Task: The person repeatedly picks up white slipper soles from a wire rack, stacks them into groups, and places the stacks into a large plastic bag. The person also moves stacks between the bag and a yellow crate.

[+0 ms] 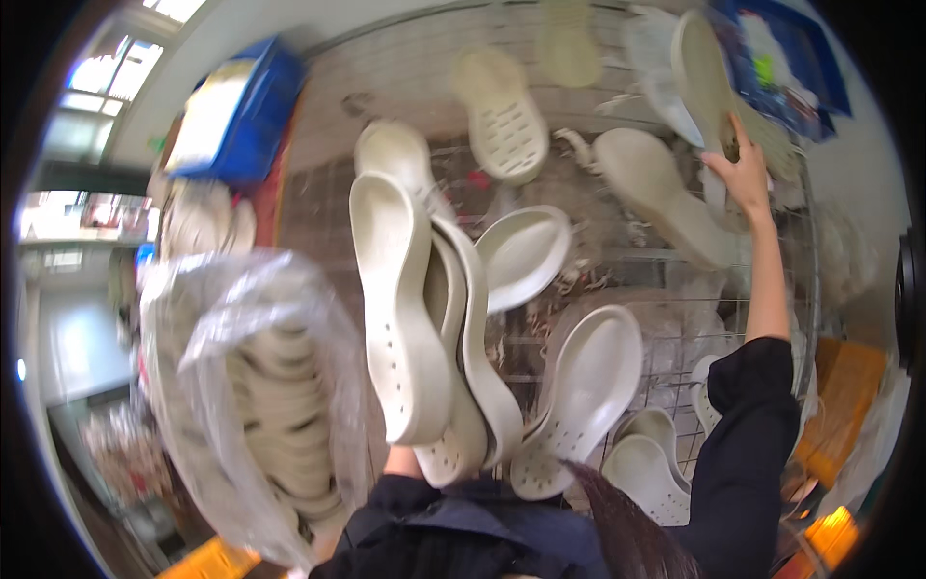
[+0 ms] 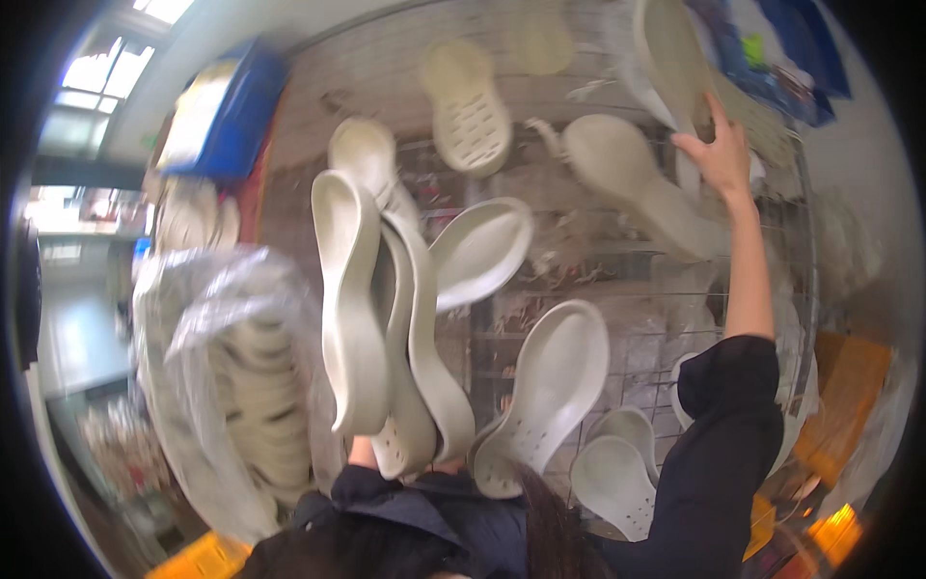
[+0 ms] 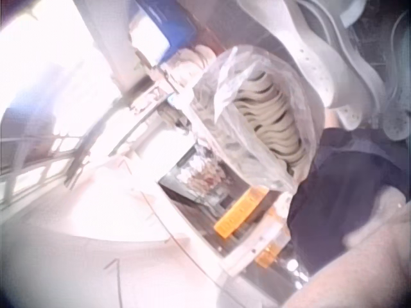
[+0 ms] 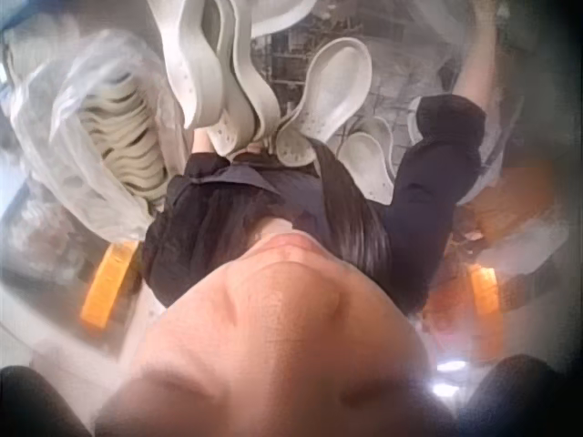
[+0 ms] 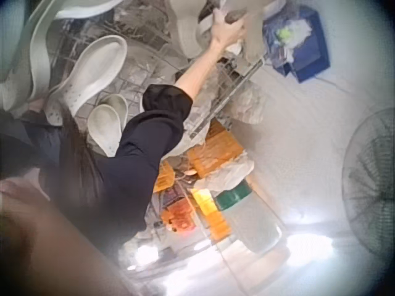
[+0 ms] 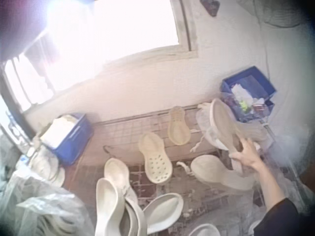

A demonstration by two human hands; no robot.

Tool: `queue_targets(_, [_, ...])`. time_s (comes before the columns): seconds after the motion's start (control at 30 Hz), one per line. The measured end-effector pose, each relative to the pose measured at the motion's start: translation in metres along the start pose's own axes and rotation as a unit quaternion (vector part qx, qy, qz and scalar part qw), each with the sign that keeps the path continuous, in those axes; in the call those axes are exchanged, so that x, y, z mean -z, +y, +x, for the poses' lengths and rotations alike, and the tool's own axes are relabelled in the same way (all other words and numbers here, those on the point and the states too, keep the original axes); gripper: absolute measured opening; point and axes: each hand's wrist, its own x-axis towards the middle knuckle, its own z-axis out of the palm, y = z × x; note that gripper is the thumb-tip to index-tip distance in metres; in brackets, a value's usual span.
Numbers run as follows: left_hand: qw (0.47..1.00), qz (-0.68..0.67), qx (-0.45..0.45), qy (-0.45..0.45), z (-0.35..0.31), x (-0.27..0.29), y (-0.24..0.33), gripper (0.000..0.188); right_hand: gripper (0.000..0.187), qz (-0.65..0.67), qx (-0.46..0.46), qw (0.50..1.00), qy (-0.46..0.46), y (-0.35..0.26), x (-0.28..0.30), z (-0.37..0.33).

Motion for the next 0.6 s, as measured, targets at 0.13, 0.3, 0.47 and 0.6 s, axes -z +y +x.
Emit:
queue_targets(0.13, [0.997, 0.057, 0.019, -0.037, -0.092, 0.061, 0.005, 0.101, 0.086, 0.449, 0.172, 0.841, -0.249, -0.139, -0.029, -0.146])
queue_targets(0.3, [0.965, 0.156, -0.130, 0.167, -0.177, 0.095, -0.009, 0.097, 0.088, 0.477, 0.060, 0.740, -0.470, -0.234, -0.111, -0.356])
queue_targets(0.47, [0.809, 0.384, -0.196, 0.400, -0.141, 0.107, -0.032, 0.094, 0.082, 0.314, 0.060, 0.800, -0.507, -0.221, -0.187, -0.464])
queue_targets(0.6, [0.769, 0.510, -0.281, 0.264, -0.109, 0.146, -0.025, 0.085, 0.069, 0.250, 0.109, 0.797, -0.538, -0.212, -0.171, -0.464])
